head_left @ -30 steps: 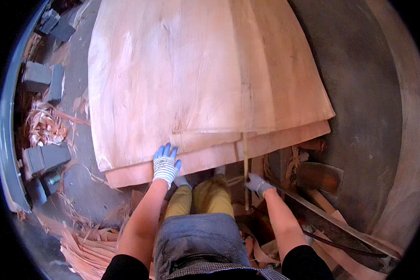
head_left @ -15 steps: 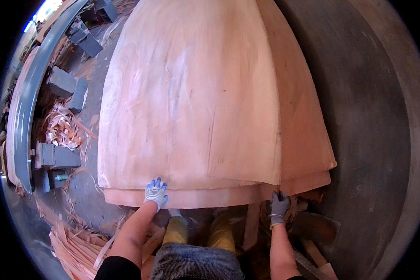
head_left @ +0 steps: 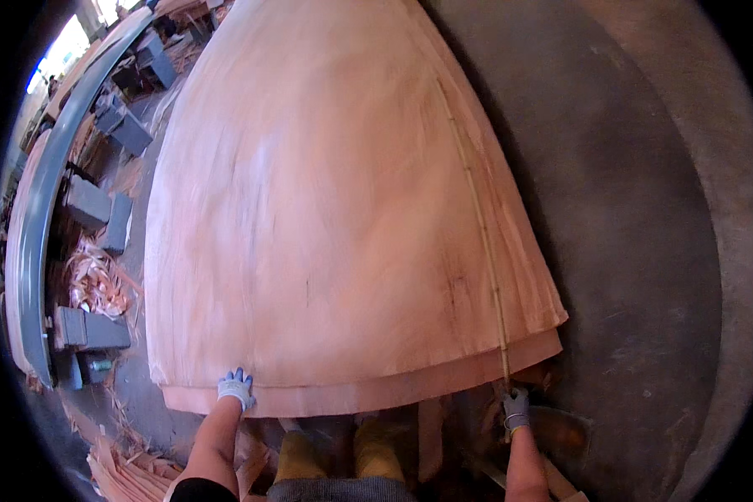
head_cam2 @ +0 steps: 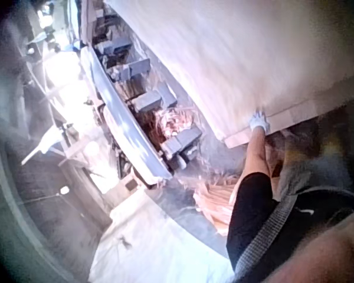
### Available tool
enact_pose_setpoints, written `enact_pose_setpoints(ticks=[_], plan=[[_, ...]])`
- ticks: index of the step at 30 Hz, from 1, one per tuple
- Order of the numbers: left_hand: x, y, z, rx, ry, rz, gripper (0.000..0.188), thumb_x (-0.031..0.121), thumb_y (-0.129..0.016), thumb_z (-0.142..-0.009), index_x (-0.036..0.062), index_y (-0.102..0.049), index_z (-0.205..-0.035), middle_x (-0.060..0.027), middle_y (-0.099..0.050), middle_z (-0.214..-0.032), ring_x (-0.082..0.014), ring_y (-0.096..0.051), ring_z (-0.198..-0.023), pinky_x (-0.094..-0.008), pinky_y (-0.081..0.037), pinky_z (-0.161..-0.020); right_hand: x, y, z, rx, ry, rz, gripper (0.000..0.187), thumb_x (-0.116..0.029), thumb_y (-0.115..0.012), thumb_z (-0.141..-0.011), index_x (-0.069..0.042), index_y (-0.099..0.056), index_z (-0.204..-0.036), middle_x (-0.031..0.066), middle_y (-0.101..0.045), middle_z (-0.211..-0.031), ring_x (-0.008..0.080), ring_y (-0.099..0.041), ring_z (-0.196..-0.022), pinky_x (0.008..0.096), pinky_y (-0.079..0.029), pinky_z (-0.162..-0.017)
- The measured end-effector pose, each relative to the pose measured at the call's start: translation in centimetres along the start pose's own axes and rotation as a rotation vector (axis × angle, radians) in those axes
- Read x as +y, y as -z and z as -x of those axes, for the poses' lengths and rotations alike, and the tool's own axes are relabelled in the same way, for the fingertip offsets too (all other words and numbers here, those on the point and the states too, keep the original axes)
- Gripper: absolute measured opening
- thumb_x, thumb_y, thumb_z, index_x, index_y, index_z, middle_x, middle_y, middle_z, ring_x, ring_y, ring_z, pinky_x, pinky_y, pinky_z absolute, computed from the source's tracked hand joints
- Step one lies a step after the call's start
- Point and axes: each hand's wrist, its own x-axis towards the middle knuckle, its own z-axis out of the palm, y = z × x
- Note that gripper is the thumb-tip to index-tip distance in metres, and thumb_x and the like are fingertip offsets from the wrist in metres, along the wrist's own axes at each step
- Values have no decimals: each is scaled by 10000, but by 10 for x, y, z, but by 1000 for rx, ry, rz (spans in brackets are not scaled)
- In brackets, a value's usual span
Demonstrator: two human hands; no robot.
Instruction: The person uses a wooden guide to measure and select specific sheets of wood veneer from large stacks. They lift individual veneer sheets, move them to a different table, and use a knife to trim a small section from a sheet.
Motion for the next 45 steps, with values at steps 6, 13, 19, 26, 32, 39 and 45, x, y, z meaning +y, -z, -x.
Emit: enact_pose_setpoints(ticks=[6,13,19,26,32,39,45], plan=[[-1,25,0,-110,115,84,532,427,-563,-748,231,-506,-1238,-80,-355,-1383,-295,-387,-1235,-456,-363,-952,-14,72,-32,254,255,-248,233,-224,-633,-825,1,-592,-867,35,-555,-647,125,-501,-518,308,-399,-474],[-8,36,-36,215,198,342,292,291,-545,-777,133,-670,-988,-162,-494,-1256,-304,-459,-1171,-398,-388,-954,-35,70,-11,301,186,-351,124,-105,-620,-791,-17,-543,-750,39,-524,-613,88,-448,-577,304,-392,-516],[-34,97,-55,662,75,561,257,212,-582,-729,138,-671,-959,-239,-419,-1306,-367,-411,-1200,-420,-356,-981,-94,24,97,116,-43,-617,50,-48,-593,-816,-20,-554,-804,17,-499,-556,117,-459,-437,267,-391,-421],[-34,162,-109,449,121,619,475,311,-523,-788,234,-488,-1255,-138,-295,-1408,-367,-245,-1282,-535,-197,-1021,-238,-26,197,49,-174,-821,94,-51,-647,-793,-8,-571,-759,20,-564,-656,86,-480,-536,252,-391,-476],[-55,123,-136,679,107,662,463,266,-549,-773,127,-493,-1211,-45,-456,-1280,-267,-362,-1213,-505,-240,-1003,-297,-118,242,-213,-115,-570,87,-87,-617,-820,-39,-579,-759,-6,-531,-654,93,-457,-535,258,-365,-474],[-69,157,-132,730,262,695,448,328,-647,-715,108,-580,-1100,-113,-462,-1263,-309,-317,-1253,-528,-151,-1041,-345,-63,274,-116,-249,-704,214,-78,-621,-818,-68,-480,-658,-3,-458,-511,71,-385,-371,233,-282,-353],[-51,165,-137,795,165,680,337,260,-690,-668,140,-630,-977,-107,-494,-1223,-284,-357,-1223,-526,-164,-1033,-383,-148,201,-210,-57,-697,178,-144,-613,-841,-80,-499,-720,-5,-498,-586,81,-441,-455,244,-328,-393]])
